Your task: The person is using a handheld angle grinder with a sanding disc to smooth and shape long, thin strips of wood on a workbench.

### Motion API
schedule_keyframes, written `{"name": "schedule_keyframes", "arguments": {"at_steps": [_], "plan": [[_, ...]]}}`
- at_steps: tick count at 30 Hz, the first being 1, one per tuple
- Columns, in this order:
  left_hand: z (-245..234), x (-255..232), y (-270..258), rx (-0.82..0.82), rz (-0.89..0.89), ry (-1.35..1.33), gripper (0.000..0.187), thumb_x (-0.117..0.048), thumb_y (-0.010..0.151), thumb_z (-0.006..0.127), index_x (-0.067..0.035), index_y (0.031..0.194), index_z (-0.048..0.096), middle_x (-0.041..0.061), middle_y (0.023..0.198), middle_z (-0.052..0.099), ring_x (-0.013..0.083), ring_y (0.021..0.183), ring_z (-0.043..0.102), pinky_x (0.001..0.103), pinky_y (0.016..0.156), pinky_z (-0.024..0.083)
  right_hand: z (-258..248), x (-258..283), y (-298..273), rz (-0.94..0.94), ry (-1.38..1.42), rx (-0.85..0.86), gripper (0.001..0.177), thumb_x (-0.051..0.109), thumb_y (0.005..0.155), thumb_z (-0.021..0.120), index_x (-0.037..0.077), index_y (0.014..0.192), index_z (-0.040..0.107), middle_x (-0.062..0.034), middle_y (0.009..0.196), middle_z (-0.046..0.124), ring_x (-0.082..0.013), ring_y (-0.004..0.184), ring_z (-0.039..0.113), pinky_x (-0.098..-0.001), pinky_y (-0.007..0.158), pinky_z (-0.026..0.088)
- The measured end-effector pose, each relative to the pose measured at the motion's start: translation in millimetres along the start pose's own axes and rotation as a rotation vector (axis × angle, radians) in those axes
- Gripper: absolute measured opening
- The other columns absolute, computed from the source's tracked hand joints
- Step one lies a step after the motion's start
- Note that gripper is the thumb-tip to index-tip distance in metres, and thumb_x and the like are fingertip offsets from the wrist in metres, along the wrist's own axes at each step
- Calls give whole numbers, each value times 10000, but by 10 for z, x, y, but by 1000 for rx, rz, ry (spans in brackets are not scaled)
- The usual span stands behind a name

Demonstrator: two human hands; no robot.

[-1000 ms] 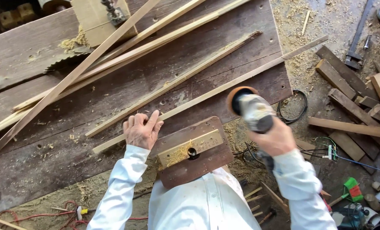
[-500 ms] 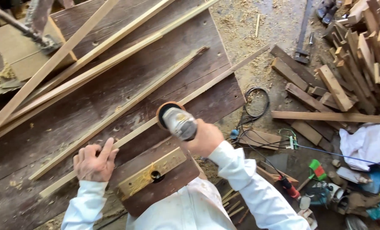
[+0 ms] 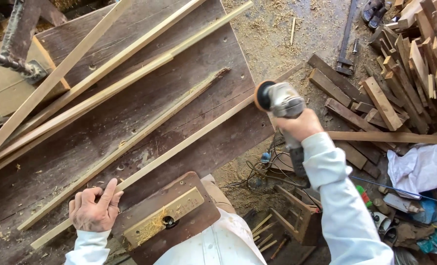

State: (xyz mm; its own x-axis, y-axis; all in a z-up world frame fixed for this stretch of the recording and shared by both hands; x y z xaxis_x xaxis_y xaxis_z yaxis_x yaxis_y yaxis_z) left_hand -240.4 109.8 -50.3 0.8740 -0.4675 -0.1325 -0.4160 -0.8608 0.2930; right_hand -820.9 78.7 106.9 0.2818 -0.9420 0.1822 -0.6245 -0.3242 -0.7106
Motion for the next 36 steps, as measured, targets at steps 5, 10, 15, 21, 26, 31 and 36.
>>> {"name": "schedule_keyframes", "arguments": {"at_steps": [5,10,15,21,26,31,36], "plan": [[11,18,-38,29,-19,7,451,-531,978,743,-390,1404,702,-30,966,591,227,823,571,390,699,459,-126,105,-95,98,113,1,465,165,806,776,-24,1199,618,-183,948,700,-274,742,652,-413,693,595],[1,-2,-17,11,-3,6,444,-537,986,720,-377,1400,709,-31,956,586,226,804,564,389,678,453,145,54,-147,1,-29,51,436,212,766,785,6,1141,695,-152,928,736,-250,762,676,-369,750,591],[4,-11,33,55,-52,-7,414,-605,971,611,-423,1327,718,-10,931,618,236,806,573,401,660,474,-31,-287,237,-15,-53,-109,471,354,673,828,81,1055,782,-113,959,759,-227,807,684,-345,762,541],[-154,365,-230,58,-31,-73,403,-527,940,710,-398,1322,711,-13,889,558,259,776,545,418,643,420,153,-33,-582,130,130,-58,547,207,817,793,31,1295,594,-181,1054,702,-282,860,673,-417,827,568],[-297,958,-711,63,10,61,497,-540,974,688,-391,1446,656,-19,972,575,231,868,586,399,732,493,995,-11,-1053,-294,-191,70,289,300,668,801,168,925,792,-16,814,776,-147,739,689,-315,737,556],[-266,1005,-816,77,-4,67,500,-576,959,665,-406,1429,673,2,998,619,243,885,608,433,758,540,1596,243,-1317,-402,-388,234,500,487,704,768,150,1061,671,-53,892,778,-242,768,759,-358,708,642],[-197,1056,-870,39,16,82,480,-569,988,670,-378,1425,719,-18,948,594,226,828,580,386,699,480,1309,290,-1176,-354,-395,168,489,470,732,788,142,1075,670,-40,882,775,-216,765,759,-341,724,633]]}}
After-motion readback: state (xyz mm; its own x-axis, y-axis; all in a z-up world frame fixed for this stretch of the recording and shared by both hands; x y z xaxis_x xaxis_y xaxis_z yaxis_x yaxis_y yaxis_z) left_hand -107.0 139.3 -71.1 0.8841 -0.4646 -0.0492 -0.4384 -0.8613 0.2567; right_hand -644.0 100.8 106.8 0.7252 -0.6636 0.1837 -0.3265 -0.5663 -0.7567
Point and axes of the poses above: each hand's wrist, its own y-axis towards the middle knuckle, its own z-axis out of the palm, x = y × z, the point moved 4 cm from there along y, towards the middle knuckle
